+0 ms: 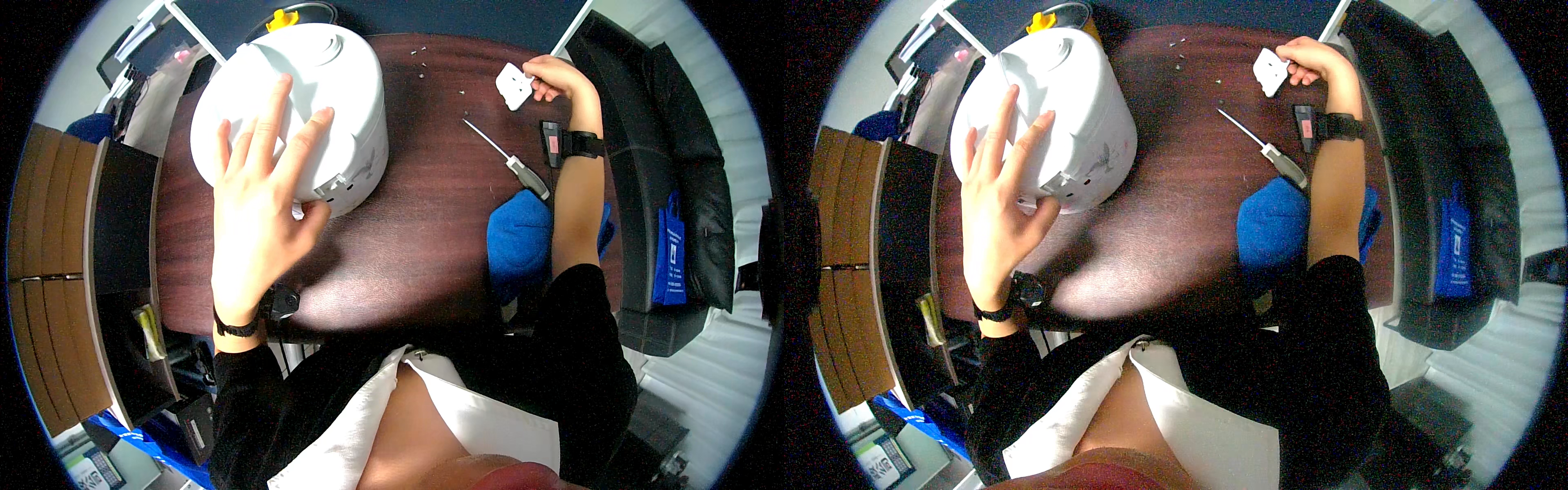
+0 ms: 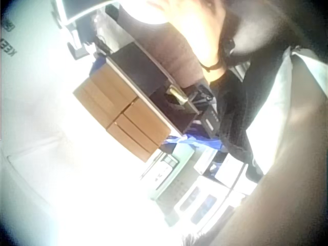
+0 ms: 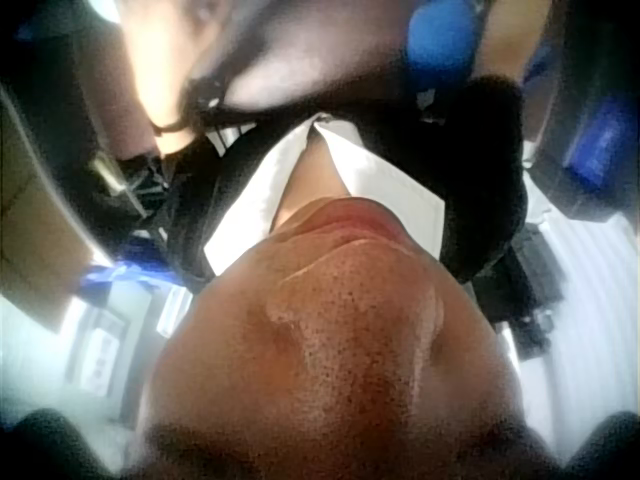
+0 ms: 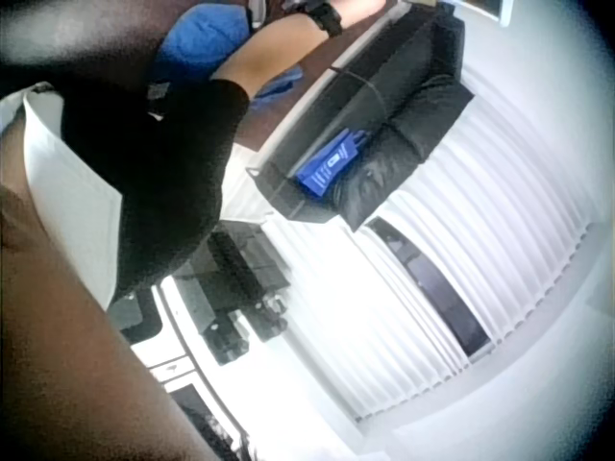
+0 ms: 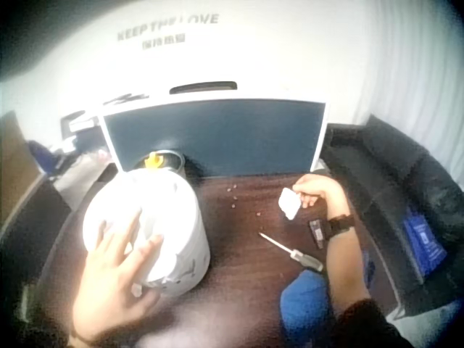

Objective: The person assembles a rice cooker by placing the inner pot into the base, attaching the perforated lid, and securing the outer lid. They then use a screwdriver to tighten screws on the lid to complete the assembly.

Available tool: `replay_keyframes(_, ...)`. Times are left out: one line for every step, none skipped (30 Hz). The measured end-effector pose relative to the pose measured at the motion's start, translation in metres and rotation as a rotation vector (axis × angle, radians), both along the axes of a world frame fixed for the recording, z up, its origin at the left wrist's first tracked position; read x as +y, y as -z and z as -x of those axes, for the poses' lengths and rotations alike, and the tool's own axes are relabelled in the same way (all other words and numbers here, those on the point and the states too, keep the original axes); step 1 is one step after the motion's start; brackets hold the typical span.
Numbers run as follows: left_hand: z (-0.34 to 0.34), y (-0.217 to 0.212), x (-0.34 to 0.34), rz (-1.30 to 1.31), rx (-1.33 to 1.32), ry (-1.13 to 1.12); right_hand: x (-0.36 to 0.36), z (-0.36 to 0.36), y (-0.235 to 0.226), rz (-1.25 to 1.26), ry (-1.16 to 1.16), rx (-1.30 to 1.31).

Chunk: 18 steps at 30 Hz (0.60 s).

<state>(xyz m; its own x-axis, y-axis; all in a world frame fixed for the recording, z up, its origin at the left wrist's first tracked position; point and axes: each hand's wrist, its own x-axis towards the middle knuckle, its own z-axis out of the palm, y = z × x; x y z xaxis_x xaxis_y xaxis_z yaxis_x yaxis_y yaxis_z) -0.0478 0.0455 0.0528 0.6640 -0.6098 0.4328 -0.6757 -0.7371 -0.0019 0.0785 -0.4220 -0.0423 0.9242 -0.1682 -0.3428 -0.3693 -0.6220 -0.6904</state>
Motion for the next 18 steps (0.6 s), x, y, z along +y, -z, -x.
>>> replay_keyframes(0.0,0.0,0.0,-0.004,0.001,0.003,-0.001,0.0,-0.004,0.035,-0.011,0.002)
replay_keyframes(0.0,0.0,0.0,-0.009,0.002,0.006,-0.005,0.001,-0.007,0.069,-0.021,0.004)
replay_keyframes(0.0,0.0,0.001,-0.02,-0.006,0.003,-0.005,0.003,-0.013,0.106,-0.032,0.006)
replay_keyframes(0.0,0.0,0.0,-0.032,-0.013,-0.001,-0.003,0.005,-0.018,0.127,-0.029,-0.024)
replay_keyframes(0.0,0.001,0.001,-0.044,-0.02,-0.003,-0.002,0.01,-0.024,0.119,-0.044,-0.071)
replay_keyframes(0.0,0.0,0.001,-0.048,-0.024,-0.003,0.005,0.016,-0.035,0.098,-0.084,-0.104)
replay_keyframes(0.0,0.0,0.002,-0.05,-0.028,-0.005,0.014,0.023,-0.047,0.079,-0.125,-0.136)
replay_keyframes(0.0,0.001,0.003,-0.051,-0.031,-0.006,0.027,0.033,-0.058,0.046,-0.134,-0.174)
replay_keyframes(0.001,0.001,0.003,-0.052,-0.033,-0.001,0.042,0.045,-0.07,0.012,-0.141,-0.214)
replay_keyframes(0.001,0.002,0.003,-0.054,-0.035,0.0,0.055,0.053,-0.079,-0.021,-0.15,-0.255)
replay_keyframes(0.0,0.002,0.002,-0.055,-0.037,0.003,0.063,0.057,-0.085,-0.041,-0.166,-0.26)
replay_keyframes(0.0,0.002,0.001,-0.057,-0.041,0.006,0.069,0.062,-0.089,-0.062,-0.176,-0.263)
replay_keyframes(0.0,0.003,0.002,-0.05,-0.048,0.01,0.079,0.069,-0.094,-0.082,-0.187,-0.26)
replay_keyframes(-0.001,0.004,0.003,-0.043,-0.054,0.014,0.093,0.078,-0.1,-0.124,-0.186,-0.264)
replay_keyframes(-0.001,0.004,0.004,-0.034,-0.063,0.023,0.105,0.087,-0.102,-0.173,-0.184,-0.287)
replay_keyframes(-0.001,0.004,0.006,-0.035,-0.067,0.024,0.116,0.092,-0.101,-0.227,-0.187,-0.307)
replay_keyframes(-0.001,0.004,0.007,-0.035,-0.071,0.025,0.128,0.097,-0.101,-0.28,-0.19,-0.328)
replay_keyframes(-0.002,0.006,0.008,-0.03,-0.08,0.028,0.14,0.104,-0.102,-0.322,-0.186,-0.305)
